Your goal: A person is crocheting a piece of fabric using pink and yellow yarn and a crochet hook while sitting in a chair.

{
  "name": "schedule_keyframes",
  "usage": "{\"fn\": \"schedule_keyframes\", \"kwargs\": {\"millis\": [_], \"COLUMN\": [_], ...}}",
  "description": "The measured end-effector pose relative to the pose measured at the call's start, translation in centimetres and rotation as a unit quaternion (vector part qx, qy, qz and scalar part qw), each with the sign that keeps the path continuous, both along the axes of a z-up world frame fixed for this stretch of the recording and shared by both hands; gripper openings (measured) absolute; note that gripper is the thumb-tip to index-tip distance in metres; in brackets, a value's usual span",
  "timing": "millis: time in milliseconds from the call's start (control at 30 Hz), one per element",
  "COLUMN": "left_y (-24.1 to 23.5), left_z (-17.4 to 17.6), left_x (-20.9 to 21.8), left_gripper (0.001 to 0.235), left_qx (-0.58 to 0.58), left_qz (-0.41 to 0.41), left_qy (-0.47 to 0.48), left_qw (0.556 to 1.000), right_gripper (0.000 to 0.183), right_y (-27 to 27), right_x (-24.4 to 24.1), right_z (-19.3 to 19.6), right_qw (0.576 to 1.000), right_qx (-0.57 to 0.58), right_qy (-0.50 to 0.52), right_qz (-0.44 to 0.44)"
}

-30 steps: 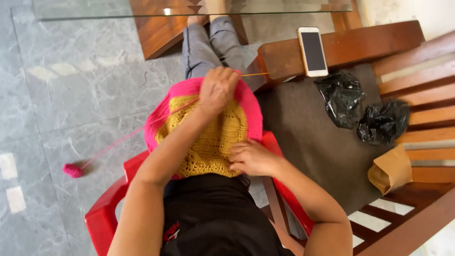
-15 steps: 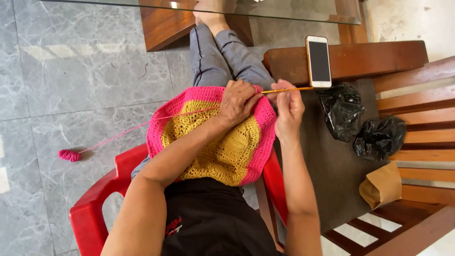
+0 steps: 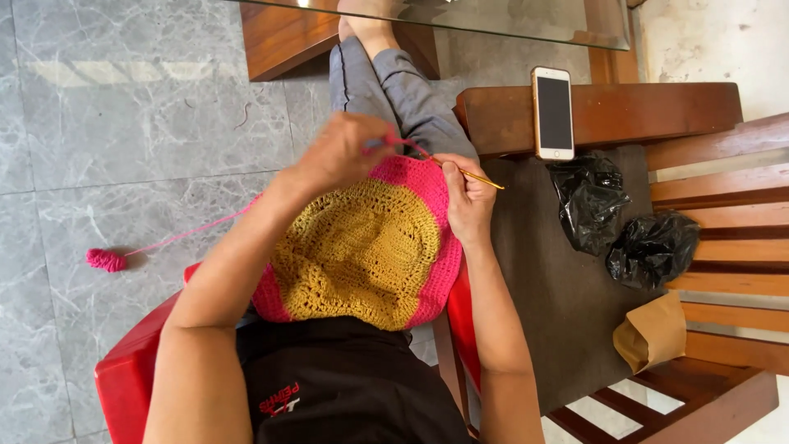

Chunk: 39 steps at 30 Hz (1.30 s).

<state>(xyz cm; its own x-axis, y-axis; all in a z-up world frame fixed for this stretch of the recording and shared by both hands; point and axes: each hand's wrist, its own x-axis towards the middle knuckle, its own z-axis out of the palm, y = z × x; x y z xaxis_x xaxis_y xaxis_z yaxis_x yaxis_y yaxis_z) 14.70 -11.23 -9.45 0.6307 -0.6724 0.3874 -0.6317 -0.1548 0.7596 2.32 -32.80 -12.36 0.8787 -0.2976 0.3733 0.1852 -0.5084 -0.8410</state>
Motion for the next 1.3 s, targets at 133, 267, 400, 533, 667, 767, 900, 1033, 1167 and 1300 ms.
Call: {"fn": "schedule_keyframes", "kwargs": {"millis": [133,267,400,533,667,767,900,1033,1167,1300], "left_y": [3.6,6.5,7.6,8.1,7.1,5.3,3.5,3.0,2.0,1.1], "left_z": [-1.9,-3.4,-5.3,-0.1,0.9,-1.1,-1.5,0.6,0.5,-0.2], "left_x": [2.0,0.5,0.2,0.4,0.9,1.9,3.7,4.2,4.2,1.5], "left_gripper": [0.009,0.053,0.061,0.059,0.066,0.07,0.081,0.084,0.093,0.086], "left_qx": [-0.016,0.121,-0.012,-0.063,-0.021,0.031,0.052,-0.001,-0.005,-0.054], "left_qz": [0.068,0.047,0.084,0.038,0.085,0.205,0.265,0.191,0.194,0.191], "left_qy": [-0.115,0.162,0.226,0.207,0.093,-0.095,-0.236,-0.194,-0.193,-0.17], "left_qw": [0.991,0.978,0.97,0.976,0.992,0.974,0.933,0.962,0.962,0.965], "right_gripper": [0.017,0.019,0.02,0.02,0.02,0.026,0.021,0.026,0.024,0.025], "right_y": [0.1,0.1,0.4,0.9,0.3,-0.5,-1.2,-3.0,-4.7,-4.9], "right_x": [0.0,0.0,-0.1,0.0,0.4,1.4,3.0,3.2,2.7,2.1], "right_z": [0.7,1.4,1.9,3.3,4.5,5.7,7.4,8.1,7.7,7.8], "right_qw": [1.0,0.999,0.999,0.992,0.986,0.983,0.96,0.942,0.931,0.938], "right_qx": [-0.026,0.016,-0.029,-0.097,-0.099,-0.098,-0.127,-0.171,-0.216,-0.206], "right_qy": [0.006,-0.01,-0.038,-0.078,-0.124,-0.145,-0.243,-0.288,-0.293,-0.279], "right_qz": [0.016,0.035,0.025,0.022,0.04,0.062,0.058,0.037,0.012,0.004]}}
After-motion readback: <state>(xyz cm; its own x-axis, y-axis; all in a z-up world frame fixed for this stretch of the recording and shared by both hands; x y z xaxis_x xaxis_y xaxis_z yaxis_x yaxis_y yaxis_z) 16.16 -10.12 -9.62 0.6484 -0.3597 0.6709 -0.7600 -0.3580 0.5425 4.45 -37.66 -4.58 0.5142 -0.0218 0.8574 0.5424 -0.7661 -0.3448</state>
